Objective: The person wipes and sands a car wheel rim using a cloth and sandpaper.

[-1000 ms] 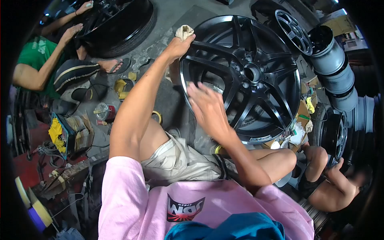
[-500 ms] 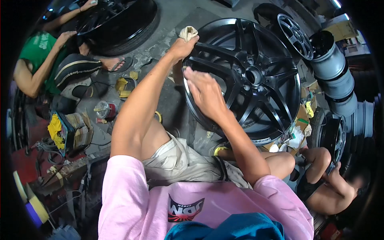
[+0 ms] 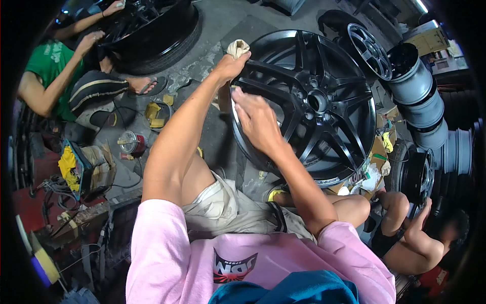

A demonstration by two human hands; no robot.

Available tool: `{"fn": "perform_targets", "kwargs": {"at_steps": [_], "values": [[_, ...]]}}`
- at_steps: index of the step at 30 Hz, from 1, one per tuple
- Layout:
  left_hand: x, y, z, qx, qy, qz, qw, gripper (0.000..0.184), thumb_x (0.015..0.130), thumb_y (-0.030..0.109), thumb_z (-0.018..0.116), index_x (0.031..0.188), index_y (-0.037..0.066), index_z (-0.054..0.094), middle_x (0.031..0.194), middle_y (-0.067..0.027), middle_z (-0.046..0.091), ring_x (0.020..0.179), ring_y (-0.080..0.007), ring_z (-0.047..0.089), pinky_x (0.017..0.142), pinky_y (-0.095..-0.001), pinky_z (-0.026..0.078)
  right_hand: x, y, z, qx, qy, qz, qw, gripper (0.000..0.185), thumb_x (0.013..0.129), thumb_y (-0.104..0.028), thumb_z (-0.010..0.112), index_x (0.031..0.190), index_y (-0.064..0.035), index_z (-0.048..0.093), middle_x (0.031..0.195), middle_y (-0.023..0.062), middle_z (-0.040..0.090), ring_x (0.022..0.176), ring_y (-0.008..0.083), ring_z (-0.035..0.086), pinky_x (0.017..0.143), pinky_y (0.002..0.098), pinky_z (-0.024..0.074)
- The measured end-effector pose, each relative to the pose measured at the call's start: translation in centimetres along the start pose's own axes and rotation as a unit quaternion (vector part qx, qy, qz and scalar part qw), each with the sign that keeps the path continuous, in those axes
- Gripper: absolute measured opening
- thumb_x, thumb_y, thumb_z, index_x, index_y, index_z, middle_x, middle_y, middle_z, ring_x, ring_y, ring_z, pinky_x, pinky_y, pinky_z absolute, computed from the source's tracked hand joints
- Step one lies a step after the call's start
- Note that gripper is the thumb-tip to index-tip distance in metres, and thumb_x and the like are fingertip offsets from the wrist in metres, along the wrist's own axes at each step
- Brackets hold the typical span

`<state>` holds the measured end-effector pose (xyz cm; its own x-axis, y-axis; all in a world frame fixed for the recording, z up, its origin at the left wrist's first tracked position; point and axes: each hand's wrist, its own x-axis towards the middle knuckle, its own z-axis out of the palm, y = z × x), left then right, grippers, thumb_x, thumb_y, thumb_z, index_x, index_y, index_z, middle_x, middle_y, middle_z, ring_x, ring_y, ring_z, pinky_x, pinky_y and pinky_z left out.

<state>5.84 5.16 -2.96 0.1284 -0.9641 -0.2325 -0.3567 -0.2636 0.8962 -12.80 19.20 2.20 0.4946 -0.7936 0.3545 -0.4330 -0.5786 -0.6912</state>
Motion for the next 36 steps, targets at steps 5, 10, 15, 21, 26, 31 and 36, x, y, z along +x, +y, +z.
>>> {"fn": "perform_targets", "kwargs": {"at_steps": [5,10,15,21,26,31,36], "values": [[0.3,-0.2,-0.1,-0.018,-0.031,-0.004,0.999,0.066,0.106,0.056,0.063,0.144,0.003,0.062,0.135,-0.0141,0.068,0.125,-0.0245,0.059,0.112,-0.0386,0.044,-6.6,-2.0,-1.2,-0.033,-0.014,0.006,0.999,0.035,0.098,-0.006,0.07,0.132,0.0014,0.072,0.137,0.0201,0.072,0.121,0.0411,0.067,0.103,0.0498,0.0535],[0.1,0.2,0.2,-0.015,-0.007,0.001,1.0,0.07,0.104,0.059,0.064,0.139,-0.002,0.066,0.132,-0.0188,0.071,0.122,-0.0264,0.065,0.107,-0.0395,0.048,-0.2,0.1,0.0,-0.002,0.024,-0.001,1.0,0.034,0.102,-0.005,0.066,0.135,0.0031,0.071,0.136,0.0235,0.072,0.12,0.0417,0.068,0.107,0.0462,0.0532],[0.4,-0.2,-0.1,-0.014,-0.02,-0.003,1.0,0.063,0.106,0.054,0.065,0.142,0.002,0.063,0.131,-0.0145,0.07,0.124,-0.0225,0.061,0.109,-0.0373,0.045,-4.9,-2.9,-1.0,0.005,0.011,0.025,1.0,0.031,0.1,-0.007,0.068,0.13,0.0008,0.073,0.134,0.0232,0.073,0.119,0.0436,0.068,0.103,0.0504,0.0547],[0.6,-0.2,0.4,-0.034,-0.03,0.004,0.999,0.056,0.106,0.051,0.065,0.141,0.007,0.063,0.13,-0.0111,0.068,0.12,-0.0202,0.059,0.109,-0.0361,0.045,-1.8,-0.7,0.3,-0.043,0.025,0.001,0.999,0.033,0.104,-0.008,0.066,0.134,0.0019,0.072,0.139,0.0219,0.071,0.126,0.0436,0.067,0.11,0.0477,0.0521],[-0.3,0.1,0.3,-0.012,0.009,0.007,1.0,0.062,0.105,0.053,0.066,0.146,0.006,0.061,0.138,-0.0131,0.068,0.128,-0.024,0.061,0.113,-0.039,0.044,-3.1,-1.6,-0.5,-0.033,-0.002,0.0,0.999,0.037,0.096,-0.007,0.072,0.131,0.004,0.07,0.132,0.0225,0.073,0.111,0.0416,0.068,0.096,0.0553,0.053],[-0.5,0.3,1.1,0.069,0.088,0.085,0.99,0.067,0.103,0.057,0.066,0.145,0.006,0.062,0.136,-0.0238,0.071,0.128,-0.0394,0.067,0.11,-0.0449,0.048,-9.2,-4.5,-2.8,-0.09,-0.035,0.046,0.994,0.038,0.099,-0.01,0.069,0.135,0.0004,0.069,0.141,0.019,0.07,0.127,0.0386,0.064,0.102,0.05,0.052],[-3.3,3.2,0.2,0.165,0.09,0.057,0.981,0.104,0.092,0.083,0.062,0.147,-0.004,0.051,0.137,-0.034,0.068,0.135,-0.0505,0.062,0.112,-0.0544,0.047,-1.3,1.0,0.9,-0.063,0.016,-0.014,0.998,0.037,0.101,-0.014,0.068,0.135,-0.0009,0.07,0.145,0.018,0.068,0.129,0.0405,0.065,0.103,0.0532,0.053]]}}
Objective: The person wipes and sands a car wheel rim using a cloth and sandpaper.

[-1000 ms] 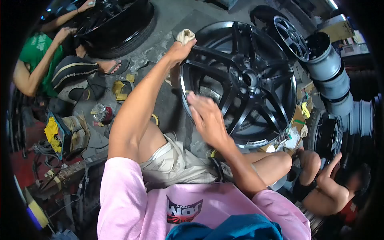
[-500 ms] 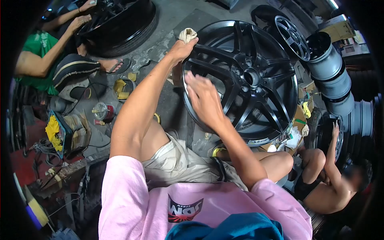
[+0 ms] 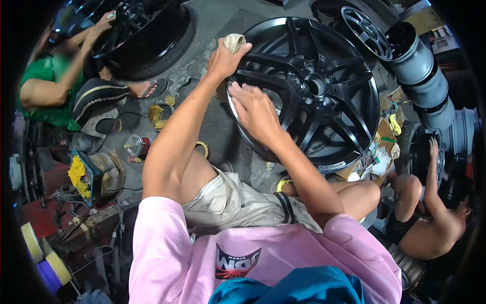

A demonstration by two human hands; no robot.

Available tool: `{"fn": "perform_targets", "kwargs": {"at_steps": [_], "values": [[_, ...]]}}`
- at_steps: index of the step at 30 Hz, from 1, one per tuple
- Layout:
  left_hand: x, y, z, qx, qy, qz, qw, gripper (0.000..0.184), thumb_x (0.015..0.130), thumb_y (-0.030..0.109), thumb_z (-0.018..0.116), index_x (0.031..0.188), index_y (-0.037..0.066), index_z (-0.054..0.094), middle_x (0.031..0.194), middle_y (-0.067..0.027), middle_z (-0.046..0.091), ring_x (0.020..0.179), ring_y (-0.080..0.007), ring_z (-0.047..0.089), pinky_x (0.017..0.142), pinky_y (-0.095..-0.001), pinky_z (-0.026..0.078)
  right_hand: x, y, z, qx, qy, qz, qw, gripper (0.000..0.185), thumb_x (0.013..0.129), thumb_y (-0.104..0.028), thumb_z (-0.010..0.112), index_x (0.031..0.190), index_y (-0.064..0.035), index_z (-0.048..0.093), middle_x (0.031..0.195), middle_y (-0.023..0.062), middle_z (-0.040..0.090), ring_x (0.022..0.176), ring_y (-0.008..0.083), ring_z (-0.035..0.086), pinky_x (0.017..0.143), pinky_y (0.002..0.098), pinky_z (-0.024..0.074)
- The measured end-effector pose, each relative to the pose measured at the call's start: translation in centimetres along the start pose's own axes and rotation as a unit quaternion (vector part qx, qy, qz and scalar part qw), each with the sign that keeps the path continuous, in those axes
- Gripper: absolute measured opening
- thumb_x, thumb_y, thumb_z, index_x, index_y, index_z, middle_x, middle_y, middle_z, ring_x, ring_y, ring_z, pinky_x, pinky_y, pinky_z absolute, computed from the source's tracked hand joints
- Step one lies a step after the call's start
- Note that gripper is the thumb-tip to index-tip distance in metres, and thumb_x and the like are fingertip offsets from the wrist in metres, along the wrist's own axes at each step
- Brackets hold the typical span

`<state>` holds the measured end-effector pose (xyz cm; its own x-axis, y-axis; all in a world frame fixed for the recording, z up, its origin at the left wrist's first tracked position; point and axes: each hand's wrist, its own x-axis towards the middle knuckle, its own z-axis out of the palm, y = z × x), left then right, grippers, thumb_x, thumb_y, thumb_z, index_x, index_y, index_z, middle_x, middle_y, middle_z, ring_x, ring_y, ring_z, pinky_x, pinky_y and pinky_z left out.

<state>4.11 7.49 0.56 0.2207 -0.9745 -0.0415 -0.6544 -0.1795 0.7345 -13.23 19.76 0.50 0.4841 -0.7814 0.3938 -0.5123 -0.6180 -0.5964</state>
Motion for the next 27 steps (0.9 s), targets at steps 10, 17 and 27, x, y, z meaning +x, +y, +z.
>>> {"fn": "perform_targets", "kwargs": {"at_steps": [10,17,27], "values": [[-2.6,-3.7,-0.3,0.043,-0.041,0.011,0.998,0.087,0.102,0.069,0.055,0.141,-0.009,0.06,0.137,-0.0387,0.066,0.135,-0.0521,0.061,0.113,-0.0532,0.047,-10.2,-4.4,-7.9,0.047,-0.063,0.05,0.996,0.031,0.099,-0.008,0.071,0.129,-0.0035,0.076,0.133,0.0141,0.076,0.141,0.0369,0.059,0.112,0.0522,0.0497],[-16.9,-3.0,1.3,-0.129,-0.058,-0.068,0.988,0.049,0.108,0.042,0.064,0.136,0.002,0.068,0.12,-0.0196,0.078,0.116,-0.0281,0.074,0.1,-0.0412,0.055,-9.3,-1.8,-10.3,0.295,0.181,0.191,0.919,0.021,0.105,-0.007,0.064,0.114,0.0024,0.079,0.123,0.012,0.08,0.117,0.0252,0.073,0.104,0.0366,0.0543],[-25.6,2.0,3.6,-0.187,-0.08,-0.192,0.96,0.044,0.107,0.04,0.066,0.105,-0.003,0.075,0.089,-0.0064,0.074,0.085,-0.0143,0.066,0.081,-0.0372,0.054,-10.8,-0.1,-9.5,0.438,0.217,0.304,0.818,0.024,0.113,-0.016,0.056,0.115,-0.0016,0.075,0.091,0.0012,0.071,0.075,0.0037,0.059,0.07,0.0223,0.0501]]}}
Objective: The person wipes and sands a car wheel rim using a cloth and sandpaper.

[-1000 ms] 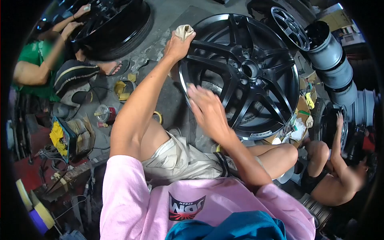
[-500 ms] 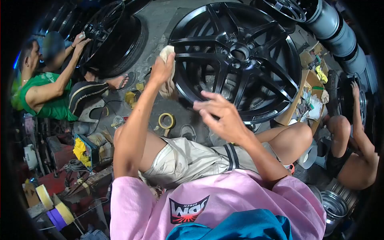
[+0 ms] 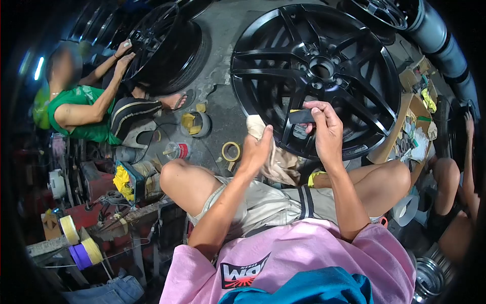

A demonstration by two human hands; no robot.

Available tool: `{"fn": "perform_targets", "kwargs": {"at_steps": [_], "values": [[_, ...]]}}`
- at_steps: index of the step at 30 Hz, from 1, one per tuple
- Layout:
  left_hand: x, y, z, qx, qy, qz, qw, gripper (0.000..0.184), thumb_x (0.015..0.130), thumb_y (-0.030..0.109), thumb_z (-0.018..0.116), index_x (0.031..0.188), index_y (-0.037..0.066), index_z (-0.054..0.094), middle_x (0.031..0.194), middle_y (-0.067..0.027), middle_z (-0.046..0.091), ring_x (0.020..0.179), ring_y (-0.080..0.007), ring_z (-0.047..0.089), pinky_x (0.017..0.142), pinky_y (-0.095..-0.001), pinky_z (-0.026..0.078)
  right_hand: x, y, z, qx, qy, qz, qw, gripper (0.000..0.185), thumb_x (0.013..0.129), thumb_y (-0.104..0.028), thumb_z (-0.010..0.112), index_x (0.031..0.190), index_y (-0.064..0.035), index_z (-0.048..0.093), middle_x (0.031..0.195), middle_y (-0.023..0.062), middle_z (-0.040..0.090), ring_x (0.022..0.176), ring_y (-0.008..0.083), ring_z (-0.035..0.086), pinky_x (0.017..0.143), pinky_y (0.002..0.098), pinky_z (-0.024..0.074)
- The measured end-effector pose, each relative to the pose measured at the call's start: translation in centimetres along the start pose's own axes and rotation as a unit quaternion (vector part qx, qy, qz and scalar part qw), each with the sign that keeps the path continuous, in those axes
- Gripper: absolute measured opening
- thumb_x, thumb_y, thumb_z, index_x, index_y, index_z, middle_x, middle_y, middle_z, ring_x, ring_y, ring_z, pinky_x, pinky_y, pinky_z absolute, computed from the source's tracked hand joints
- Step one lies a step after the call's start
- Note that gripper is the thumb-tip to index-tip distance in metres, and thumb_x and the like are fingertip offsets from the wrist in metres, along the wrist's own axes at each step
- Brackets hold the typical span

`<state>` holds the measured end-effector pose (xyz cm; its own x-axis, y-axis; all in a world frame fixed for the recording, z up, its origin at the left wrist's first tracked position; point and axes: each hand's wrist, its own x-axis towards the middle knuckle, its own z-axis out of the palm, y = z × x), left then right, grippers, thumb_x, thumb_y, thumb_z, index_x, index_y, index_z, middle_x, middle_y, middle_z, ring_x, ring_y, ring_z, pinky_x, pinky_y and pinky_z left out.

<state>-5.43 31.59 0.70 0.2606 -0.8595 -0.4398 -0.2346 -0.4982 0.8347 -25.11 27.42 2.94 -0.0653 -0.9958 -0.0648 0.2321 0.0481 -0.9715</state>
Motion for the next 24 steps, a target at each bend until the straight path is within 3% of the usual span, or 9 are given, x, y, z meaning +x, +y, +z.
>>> {"fn": "perform_targets", "kwargs": {"at_steps": [3,6,8,11,16,18,19,22,24], "values": [[4.9,-0.1,-2.4,0.008,0.024,0.09,0.996,0.04,0.1,0.04,0.075,0.099,0.0,0.077,0.087,-0.0075,0.076,0.084,-0.0141,0.07,0.077,-0.037,0.057,-0.2,-0.4,-0.9,-0.034,0.015,-0.009,0.999,0.022,0.112,-0.016,0.058,0.118,-0.0028,0.074,0.091,0.0007,0.071,0.07,0.0044,0.061,0.064,0.0217,0.049],[13.0,0.7,-6.8,0.079,-0.039,0.083,0.993,0.044,0.094,0.039,0.084,0.114,0.0,0.078,0.102,-0.0086,0.079,0.092,-0.0154,0.071,0.085,-0.0378,0.058,-0.4,-1.5,-1.3,-0.03,0.037,0.008,0.999,0.021,0.112,-0.016,0.058,0.119,-0.0033,0.074,0.092,0.001,0.071,0.068,0.006,0.065,0.061,0.0213,0.0482],[15.5,3.9,-8.3,0.152,-0.029,0.15,0.977,0.045,0.094,0.037,0.084,0.121,0.001,0.077,0.11,-0.0079,0.078,0.098,-0.0171,0.071,0.09,-0.0373,0.057,-0.4,-0.9,-1.6,-0.022,0.034,-0.006,0.999,0.021,0.112,-0.016,0.059,0.12,-0.0033,0.074,0.096,0.0025,0.072,0.068,0.0075,0.068,0.059,0.0213,0.0484],[18.5,5.0,-8.7,0.122,-0.112,0.124,0.978,0.045,0.096,0.035,0.083,0.124,0.001,0.076,0.111,-0.0086,0.078,0.1,-0.0182,0.071,0.092,-0.0374,0.056,-0.6,-0.5,-1.8,0.012,0.026,-0.007,1.0,0.021,0.111,-0.01,0.058,0.125,0.0004,0.069,0.1,0.0065,0.073,0.073,0.0102,0.073,0.062,0.0234,0.0564],[13.0,4.4,-6.8,0.08,-0.011,0.077,0.994,0.044,0.101,0.034,0.078,0.128,0.0,0.074,0.118,-0.0098,0.077,0.107,-0.0187,0.071,0.095,-0.037,0.055,-0.5,-0.2,-2.7,0.009,0.05,-0.01,0.999,0.024,0.108,-0.007,0.061,0.13,0.0023,0.065,0.104,0.0096,0.072,0.082,0.0141,0.078,0.071,0.027,0.0633],[10.2,2.6,-5.9,0.027,-0.045,0.072,0.996,0.044,0.105,0.033,0.073,0.133,0.0,0.069,0.121,-0.0092,0.075,0.11,-0.0183,0.069,0.097,-0.0366,0.054,-0.2,-0.2,-2.9,-0.002,0.053,-0.018,0.998,0.026,0.105,-0.007,0.068,0.129,0.0022,0.066,0.105,0.0107,0.073,0.084,0.0148,0.078,0.071,0.0266,0.0634],[8.3,2.2,-5.0,0.048,-0.022,0.084,0.995,0.056,0.107,0.041,0.069,0.138,-0.006,0.066,0.126,-0.0116,0.073,0.117,-0.0187,0.067,0.103,-0.0355,0.052,-0.2,-0.2,-2.9,0.001,0.052,-0.018,0.998,0.026,0.105,-0.007,0.068,0.129,0.0022,0.066,0.105,0.0107,0.073,0.084,0.0148,0.078,0.071,0.0266,0.0634],[4.3,-0.6,-3.2,-0.009,-0.104,0.069,0.992,0.058,0.114,0.041,0.058,0.151,-0.004,0.055,0.143,-0.0118,0.065,0.128,-0.019,0.062,0.11,-0.0359,0.049,-0.4,0.0,-2.8,0.004,0.055,-0.021,0.998,0.027,0.101,-0.007,0.074,0.126,0.0019,0.068,0.104,0.0113,0.075,0.083,0.0151,0.078,0.068,0.0265,0.0632],[-0.5,1.4,-1.7,0.037,-0.137,0.01,0.99,0.066,0.114,0.048,0.054,0.156,-0.003,0.051,0.151,-0.0137,0.06,0.137,-0.0227,0.057,0.119,-0.0378,0.042,-0.3,0.5,-3.0,-0.016,0.02,0.013,1.0,0.025,0.101,-0.008,0.076,0.123,0.0022,0.069,0.102,0.0103,0.075,0.081,0.0151,0.078,0.065,0.0262,0.0625]]}}
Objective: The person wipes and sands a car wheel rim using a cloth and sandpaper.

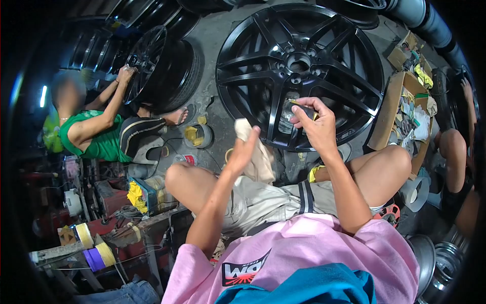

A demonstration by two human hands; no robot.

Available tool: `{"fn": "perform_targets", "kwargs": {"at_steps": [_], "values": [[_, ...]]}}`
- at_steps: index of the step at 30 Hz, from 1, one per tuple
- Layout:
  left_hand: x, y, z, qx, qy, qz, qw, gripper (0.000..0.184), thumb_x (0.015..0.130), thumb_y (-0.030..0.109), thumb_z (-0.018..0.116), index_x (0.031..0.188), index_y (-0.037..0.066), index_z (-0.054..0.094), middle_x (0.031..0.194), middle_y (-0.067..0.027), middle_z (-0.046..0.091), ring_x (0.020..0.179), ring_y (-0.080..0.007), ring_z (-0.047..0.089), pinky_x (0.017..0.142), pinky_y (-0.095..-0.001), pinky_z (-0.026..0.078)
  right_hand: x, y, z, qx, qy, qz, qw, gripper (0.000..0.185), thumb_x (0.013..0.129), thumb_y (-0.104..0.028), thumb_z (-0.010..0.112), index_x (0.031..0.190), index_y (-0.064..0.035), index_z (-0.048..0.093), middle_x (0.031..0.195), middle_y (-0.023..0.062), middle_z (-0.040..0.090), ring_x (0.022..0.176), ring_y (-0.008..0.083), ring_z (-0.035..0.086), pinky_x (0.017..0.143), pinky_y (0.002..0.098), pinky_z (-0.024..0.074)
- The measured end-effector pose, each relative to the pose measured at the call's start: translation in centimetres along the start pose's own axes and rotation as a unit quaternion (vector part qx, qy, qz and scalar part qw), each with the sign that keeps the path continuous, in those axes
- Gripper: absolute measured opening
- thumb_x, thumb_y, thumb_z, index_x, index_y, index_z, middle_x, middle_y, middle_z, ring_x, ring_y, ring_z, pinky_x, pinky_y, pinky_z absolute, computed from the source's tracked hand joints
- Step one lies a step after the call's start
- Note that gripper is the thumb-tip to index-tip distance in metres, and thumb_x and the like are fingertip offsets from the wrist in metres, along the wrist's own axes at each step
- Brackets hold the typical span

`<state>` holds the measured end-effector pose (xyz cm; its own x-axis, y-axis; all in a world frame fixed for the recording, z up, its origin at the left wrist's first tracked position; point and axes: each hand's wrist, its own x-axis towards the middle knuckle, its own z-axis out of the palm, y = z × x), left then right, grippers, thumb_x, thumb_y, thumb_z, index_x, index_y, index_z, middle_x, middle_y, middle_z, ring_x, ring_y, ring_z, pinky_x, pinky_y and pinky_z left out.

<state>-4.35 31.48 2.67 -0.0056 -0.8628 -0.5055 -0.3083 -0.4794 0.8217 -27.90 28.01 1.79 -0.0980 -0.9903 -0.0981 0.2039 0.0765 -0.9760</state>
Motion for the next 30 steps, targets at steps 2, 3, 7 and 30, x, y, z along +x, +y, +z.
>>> {"fn": "perform_targets", "kwargs": {"at_steps": [2,3,7,30], "values": [[-1.2,-1.5,1.3,0.022,-0.019,0.039,0.999,0.071,0.113,0.051,0.054,0.159,-0.003,0.047,0.151,-0.0147,0.06,0.138,-0.0242,0.057,0.119,-0.0383,0.041,0.1,0.3,-0.1,-0.009,-0.001,0.006,1.0,0.02,0.101,-0.009,0.076,0.117,0.0031,0.07,0.1,0.0096,0.074,0.078,0.0148,0.078,0.063,0.0262,0.0621],[-1.8,-1.0,1.0,0.021,-0.018,0.04,0.999,0.071,0.113,0.051,0.054,0.159,-0.003,0.047,0.151,-0.0147,0.06,0.138,-0.0242,0.057,0.119,-0.0383,0.041,0.0,0.2,0.0,-0.007,0.004,0.001,1.0,0.019,0.102,-0.01,0.075,0.115,0.0027,0.068,0.098,0.0093,0.074,0.077,0.0147,0.077,0.063,0.0262,0.0621],[-3.7,1.5,-1.9,0.3,-0.19,-0.038,0.934,0.071,0.107,0.046,0.061,0.154,-0.005,0.047,0.143,-0.0263,0.065,0.137,-0.0375,0.061,0.116,-0.0442,0.045,0.1,0.0,-0.1,0.037,0.026,0.005,0.999,0.018,0.105,-0.013,0.07,0.112,0.0003,0.059,0.094,0.0084,0.074,0.074,0.0146,0.076,0.06,0.0267,0.0604],[0.5,4.4,-9.4,0.648,-0.068,0.313,0.691,0.1,0.072,0.004,0.077,0.165,0.006,0.042,0.174,-0.0159,0.037,0.098,-0.0309,0.074,0.088,-0.0399,0.062,1.2,-3.7,6.5,-0.326,-0.139,-0.124,0.927,0.026,0.095,-0.006,0.079,0.121,-0.0008,0.079,0.082,0.0081,0.062,0.07,0.0133,0.058,0.064,0.028,0.0477]]}}
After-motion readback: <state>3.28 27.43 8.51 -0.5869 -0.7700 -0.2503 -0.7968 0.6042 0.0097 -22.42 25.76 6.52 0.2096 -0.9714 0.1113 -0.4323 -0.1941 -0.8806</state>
